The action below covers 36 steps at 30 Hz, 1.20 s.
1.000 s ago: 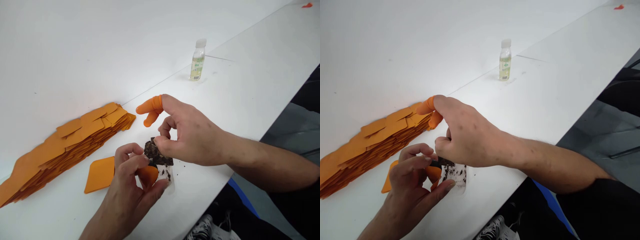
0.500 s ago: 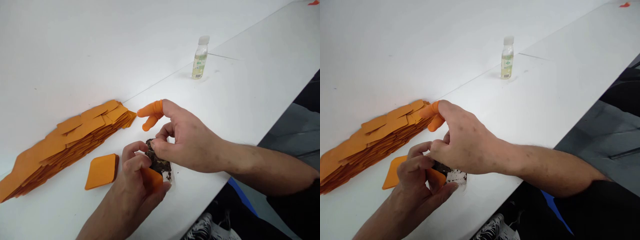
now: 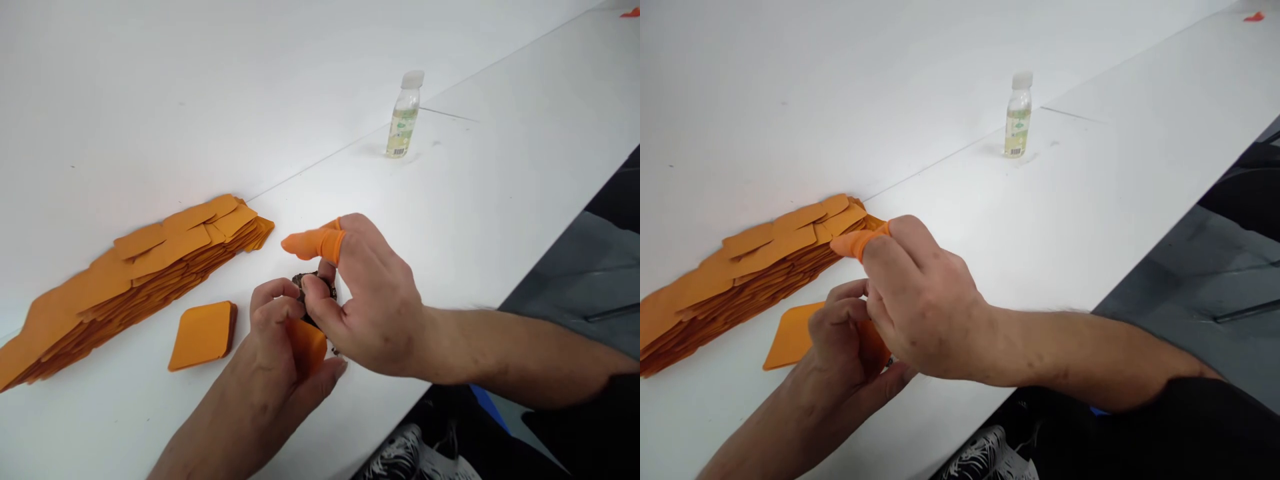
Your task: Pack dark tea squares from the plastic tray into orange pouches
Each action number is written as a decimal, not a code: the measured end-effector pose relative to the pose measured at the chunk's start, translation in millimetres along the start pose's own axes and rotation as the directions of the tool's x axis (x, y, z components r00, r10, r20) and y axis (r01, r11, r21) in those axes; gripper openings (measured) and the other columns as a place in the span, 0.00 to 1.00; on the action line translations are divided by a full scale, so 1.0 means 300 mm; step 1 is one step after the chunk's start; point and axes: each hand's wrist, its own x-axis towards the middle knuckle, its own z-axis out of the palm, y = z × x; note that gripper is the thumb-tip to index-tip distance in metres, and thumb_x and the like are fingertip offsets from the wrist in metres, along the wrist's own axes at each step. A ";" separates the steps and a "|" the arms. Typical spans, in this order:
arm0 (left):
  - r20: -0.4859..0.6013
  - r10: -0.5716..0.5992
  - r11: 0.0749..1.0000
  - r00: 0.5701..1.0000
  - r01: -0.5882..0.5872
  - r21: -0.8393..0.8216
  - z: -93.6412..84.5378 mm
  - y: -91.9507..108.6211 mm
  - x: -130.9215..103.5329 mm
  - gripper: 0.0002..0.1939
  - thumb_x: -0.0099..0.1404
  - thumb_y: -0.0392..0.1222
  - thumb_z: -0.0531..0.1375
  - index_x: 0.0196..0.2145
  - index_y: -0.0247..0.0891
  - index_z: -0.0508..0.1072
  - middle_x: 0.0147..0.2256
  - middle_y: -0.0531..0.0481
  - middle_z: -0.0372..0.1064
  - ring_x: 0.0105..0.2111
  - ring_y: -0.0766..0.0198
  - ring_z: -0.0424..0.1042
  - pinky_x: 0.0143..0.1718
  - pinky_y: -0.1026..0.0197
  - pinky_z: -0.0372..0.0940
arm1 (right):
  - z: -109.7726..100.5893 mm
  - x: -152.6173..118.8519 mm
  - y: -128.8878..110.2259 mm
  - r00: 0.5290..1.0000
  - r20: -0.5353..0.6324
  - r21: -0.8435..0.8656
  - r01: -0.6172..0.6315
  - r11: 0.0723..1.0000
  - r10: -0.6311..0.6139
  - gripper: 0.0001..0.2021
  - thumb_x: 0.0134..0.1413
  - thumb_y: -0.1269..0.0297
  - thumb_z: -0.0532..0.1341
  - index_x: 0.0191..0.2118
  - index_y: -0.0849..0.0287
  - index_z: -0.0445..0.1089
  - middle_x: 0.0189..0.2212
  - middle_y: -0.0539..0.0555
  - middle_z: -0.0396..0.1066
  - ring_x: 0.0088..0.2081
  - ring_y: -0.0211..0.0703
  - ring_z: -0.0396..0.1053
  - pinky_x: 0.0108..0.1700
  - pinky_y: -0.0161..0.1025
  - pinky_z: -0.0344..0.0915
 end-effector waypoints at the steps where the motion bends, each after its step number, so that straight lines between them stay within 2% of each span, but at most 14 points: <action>1: 0.009 0.001 1.000 1.000 -0.001 0.002 -0.001 0.003 0.003 0.25 0.66 0.34 0.66 0.51 0.49 0.55 0.57 0.41 0.57 0.42 0.59 0.71 0.36 0.53 0.78 | -0.002 -0.004 -0.002 1.000 0.011 0.011 0.005 1.000 -0.005 0.18 0.56 0.78 0.61 0.50 0.52 0.70 0.43 0.55 0.74 0.40 0.49 0.74 0.42 0.49 0.77; 3: 0.032 0.004 1.000 0.999 -0.004 0.009 -0.003 0.007 0.006 0.25 0.67 0.34 0.65 0.50 0.48 0.54 0.56 0.41 0.56 0.47 0.56 0.71 0.40 0.51 0.77 | -0.016 -0.003 -0.004 0.995 0.089 0.079 -0.045 0.996 0.038 0.19 0.55 0.77 0.62 0.51 0.53 0.68 0.44 0.54 0.74 0.36 0.44 0.75 0.41 0.47 0.77; 5: 0.022 -0.001 1.000 1.000 0.000 0.023 -0.006 0.009 0.003 0.25 0.67 0.34 0.64 0.52 0.49 0.53 0.58 0.39 0.55 0.46 0.56 0.72 0.39 0.50 0.78 | -0.043 0.014 -0.002 0.962 0.243 0.165 -0.165 0.972 0.122 0.21 0.55 0.76 0.61 0.54 0.55 0.66 0.45 0.52 0.75 0.31 0.38 0.74 0.36 0.42 0.75; 8: 0.021 -0.018 0.999 1.000 0.017 0.043 -0.008 0.007 -0.007 0.29 0.66 0.37 0.65 0.55 0.50 0.52 0.61 0.37 0.53 0.43 0.57 0.73 0.36 0.52 0.78 | -0.089 0.056 0.007 0.832 0.505 0.195 -0.370 0.908 0.231 0.21 0.55 0.75 0.61 0.53 0.53 0.65 0.39 0.47 0.77 0.29 0.37 0.76 0.31 0.38 0.71; 10: 0.029 -0.013 0.998 1.000 0.011 0.057 -0.007 0.005 -0.013 0.30 0.65 0.39 0.66 0.56 0.50 0.52 0.61 0.37 0.52 0.41 0.59 0.74 0.34 0.55 0.78 | -0.109 0.080 0.013 0.761 0.594 0.164 -0.431 0.887 0.260 0.18 0.54 0.75 0.61 0.50 0.53 0.66 0.33 0.44 0.77 0.31 0.39 0.76 0.31 0.37 0.70; 11: 0.029 -0.004 0.998 1.000 0.002 0.064 -0.007 0.005 -0.014 0.31 0.65 0.40 0.66 0.56 0.50 0.52 0.61 0.38 0.52 0.40 0.59 0.73 0.32 0.56 0.77 | -0.114 0.088 0.016 0.749 0.604 0.154 -0.443 0.883 0.271 0.17 0.54 0.74 0.61 0.49 0.52 0.67 0.32 0.44 0.76 0.31 0.39 0.76 0.31 0.37 0.69; 12: 0.029 0.002 0.997 1.000 -0.004 0.071 -0.006 0.006 -0.015 0.31 0.66 0.40 0.66 0.56 0.50 0.51 0.61 0.37 0.53 0.39 0.60 0.73 0.31 0.57 0.77 | -0.114 0.091 0.018 0.755 0.592 0.151 -0.447 0.881 0.282 0.17 0.54 0.74 0.61 0.49 0.53 0.68 0.32 0.44 0.76 0.31 0.38 0.76 0.31 0.37 0.69; 15: 0.052 -0.003 0.998 0.999 -0.001 0.064 -0.006 0.012 -0.010 0.29 0.68 0.41 0.63 0.57 0.50 0.49 0.60 0.37 0.53 0.37 0.62 0.72 0.30 0.57 0.77 | -0.099 0.078 0.017 0.821 0.472 0.181 -0.446 0.876 0.321 0.20 0.55 0.75 0.61 0.53 0.53 0.68 0.34 0.45 0.75 0.29 0.37 0.76 0.30 0.37 0.70; 21: 0.093 -0.061 0.998 0.994 0.059 0.027 -0.008 0.022 0.002 0.25 0.68 0.43 0.64 0.54 0.47 0.53 0.60 0.36 0.54 0.50 0.52 0.72 0.30 0.56 0.78 | -0.066 0.035 0.004 0.894 0.310 0.185 -0.391 0.902 0.324 0.17 0.56 0.76 0.62 0.50 0.54 0.69 0.32 0.44 0.73 0.29 0.37 0.75 0.34 0.39 0.72; 27: 0.098 -0.055 0.997 0.994 0.050 0.055 0.003 0.011 -0.006 0.26 0.68 0.39 0.63 0.56 0.46 0.53 0.60 0.37 0.54 0.50 0.53 0.72 0.33 0.56 0.77 | -0.058 0.033 0.007 0.896 0.315 0.052 -0.347 0.937 0.314 0.16 0.56 0.76 0.61 0.49 0.55 0.69 0.33 0.45 0.74 0.30 0.37 0.74 0.35 0.40 0.71; 32: 0.098 -0.064 0.997 0.993 0.058 0.059 -0.001 0.011 -0.005 0.28 0.67 0.39 0.64 0.57 0.46 0.52 0.59 0.38 0.55 0.54 0.50 0.70 0.40 0.52 0.78 | -0.049 0.021 0.010 0.943 0.228 0.011 -0.253 0.968 0.244 0.16 0.55 0.76 0.62 0.50 0.56 0.71 0.29 0.44 0.71 0.30 0.38 0.73 0.36 0.39 0.70; 34: 0.121 -0.090 0.995 0.989 0.085 0.050 -0.003 0.014 -0.004 0.28 0.67 0.39 0.64 0.57 0.47 0.51 0.60 0.38 0.54 0.57 0.49 0.68 0.41 0.52 0.78 | -0.050 0.020 0.011 0.927 0.237 0.062 -0.312 0.948 0.290 0.16 0.55 0.76 0.62 0.49 0.55 0.72 0.29 0.44 0.71 0.29 0.37 0.73 0.34 0.38 0.71; 36: 0.137 -0.101 0.994 0.985 0.096 0.045 -0.004 0.016 -0.003 0.29 0.68 0.39 0.63 0.58 0.48 0.50 0.61 0.37 0.54 0.56 0.48 0.68 0.38 0.53 0.77 | -0.052 0.022 0.011 0.884 0.288 0.142 -0.420 0.896 0.368 0.15 0.55 0.75 0.62 0.48 0.54 0.72 0.30 0.43 0.71 0.27 0.35 0.73 0.31 0.37 0.71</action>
